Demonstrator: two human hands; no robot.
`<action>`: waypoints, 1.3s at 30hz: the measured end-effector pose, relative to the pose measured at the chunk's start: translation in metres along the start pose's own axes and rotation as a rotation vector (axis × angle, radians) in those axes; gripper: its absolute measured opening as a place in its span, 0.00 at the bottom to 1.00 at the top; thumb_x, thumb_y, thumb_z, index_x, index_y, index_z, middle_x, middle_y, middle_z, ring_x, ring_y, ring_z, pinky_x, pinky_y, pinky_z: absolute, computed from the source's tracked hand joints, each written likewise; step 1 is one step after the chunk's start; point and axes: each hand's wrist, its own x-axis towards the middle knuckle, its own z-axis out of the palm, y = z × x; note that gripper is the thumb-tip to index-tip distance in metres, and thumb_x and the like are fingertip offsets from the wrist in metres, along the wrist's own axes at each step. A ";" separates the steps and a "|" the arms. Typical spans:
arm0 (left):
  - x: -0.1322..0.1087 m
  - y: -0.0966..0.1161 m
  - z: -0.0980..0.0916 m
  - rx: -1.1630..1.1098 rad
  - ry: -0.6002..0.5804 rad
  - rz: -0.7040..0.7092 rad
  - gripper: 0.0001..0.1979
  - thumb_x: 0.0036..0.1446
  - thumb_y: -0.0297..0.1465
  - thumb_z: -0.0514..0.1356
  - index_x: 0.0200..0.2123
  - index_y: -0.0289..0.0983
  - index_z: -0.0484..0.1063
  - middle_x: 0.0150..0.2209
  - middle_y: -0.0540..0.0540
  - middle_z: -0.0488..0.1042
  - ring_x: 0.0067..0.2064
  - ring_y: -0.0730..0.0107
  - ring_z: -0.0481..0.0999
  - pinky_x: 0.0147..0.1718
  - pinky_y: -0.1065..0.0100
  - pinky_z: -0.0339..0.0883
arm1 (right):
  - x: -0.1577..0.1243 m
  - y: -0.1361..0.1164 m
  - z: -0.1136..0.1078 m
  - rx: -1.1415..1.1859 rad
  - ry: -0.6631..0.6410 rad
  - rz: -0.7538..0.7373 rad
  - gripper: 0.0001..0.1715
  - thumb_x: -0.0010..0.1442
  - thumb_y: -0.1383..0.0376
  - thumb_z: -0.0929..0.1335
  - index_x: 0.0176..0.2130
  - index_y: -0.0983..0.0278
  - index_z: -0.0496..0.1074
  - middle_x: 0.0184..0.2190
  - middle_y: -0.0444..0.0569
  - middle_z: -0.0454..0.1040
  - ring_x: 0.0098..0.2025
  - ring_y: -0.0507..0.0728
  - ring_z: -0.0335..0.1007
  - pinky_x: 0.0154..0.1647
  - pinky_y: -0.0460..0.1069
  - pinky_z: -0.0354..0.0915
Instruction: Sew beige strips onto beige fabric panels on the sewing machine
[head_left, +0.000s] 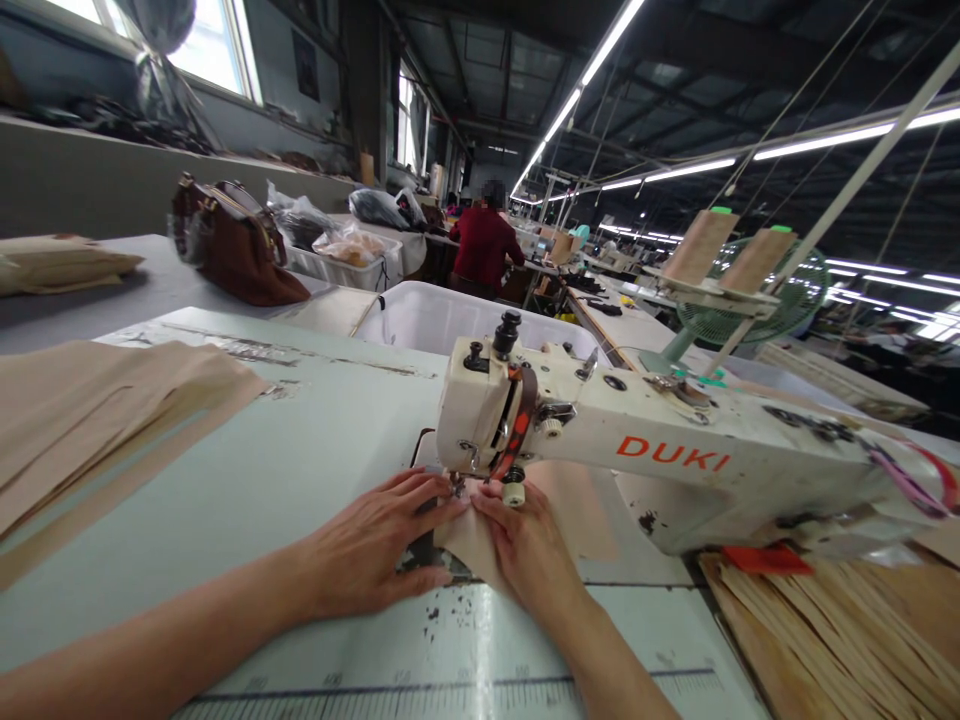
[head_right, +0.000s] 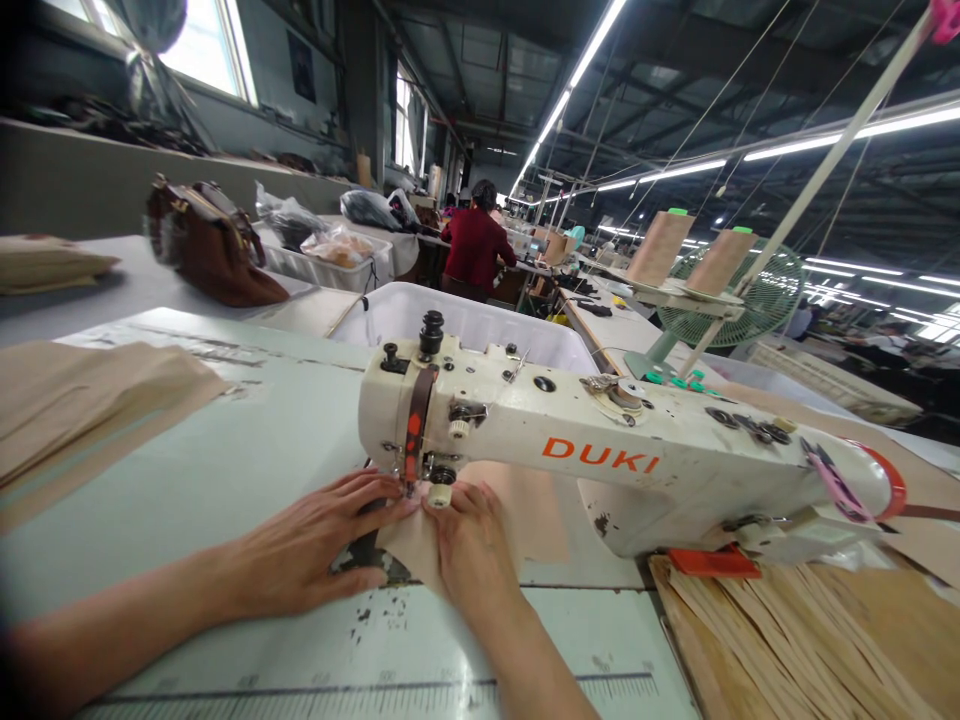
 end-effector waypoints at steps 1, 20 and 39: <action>0.000 0.001 0.001 0.003 -0.001 -0.006 0.34 0.63 0.46 0.60 0.68 0.44 0.57 0.59 0.41 0.68 0.63 0.49 0.64 0.65 0.48 0.55 | 0.000 0.000 0.000 -0.002 0.003 -0.005 0.23 0.65 0.73 0.64 0.54 0.54 0.75 0.53 0.48 0.76 0.55 0.59 0.70 0.62 0.60 0.59; -0.009 0.008 -0.014 0.004 0.008 -0.042 0.20 0.72 0.40 0.50 0.64 0.46 0.65 0.60 0.45 0.68 0.62 0.58 0.66 0.66 0.55 0.53 | 0.038 -0.001 -0.029 -0.385 -0.167 0.072 0.17 0.66 0.60 0.66 0.44 0.69 0.79 0.42 0.63 0.79 0.50 0.66 0.73 0.56 0.59 0.65; -0.008 0.001 -0.012 -0.027 -0.026 0.015 0.29 0.57 0.27 0.58 0.63 0.39 0.64 0.62 0.42 0.67 0.63 0.57 0.66 0.65 0.57 0.57 | -0.006 -0.064 0.002 -0.300 -0.123 0.156 0.23 0.69 0.64 0.63 0.59 0.70 0.69 0.55 0.62 0.72 0.58 0.67 0.67 0.68 0.68 0.51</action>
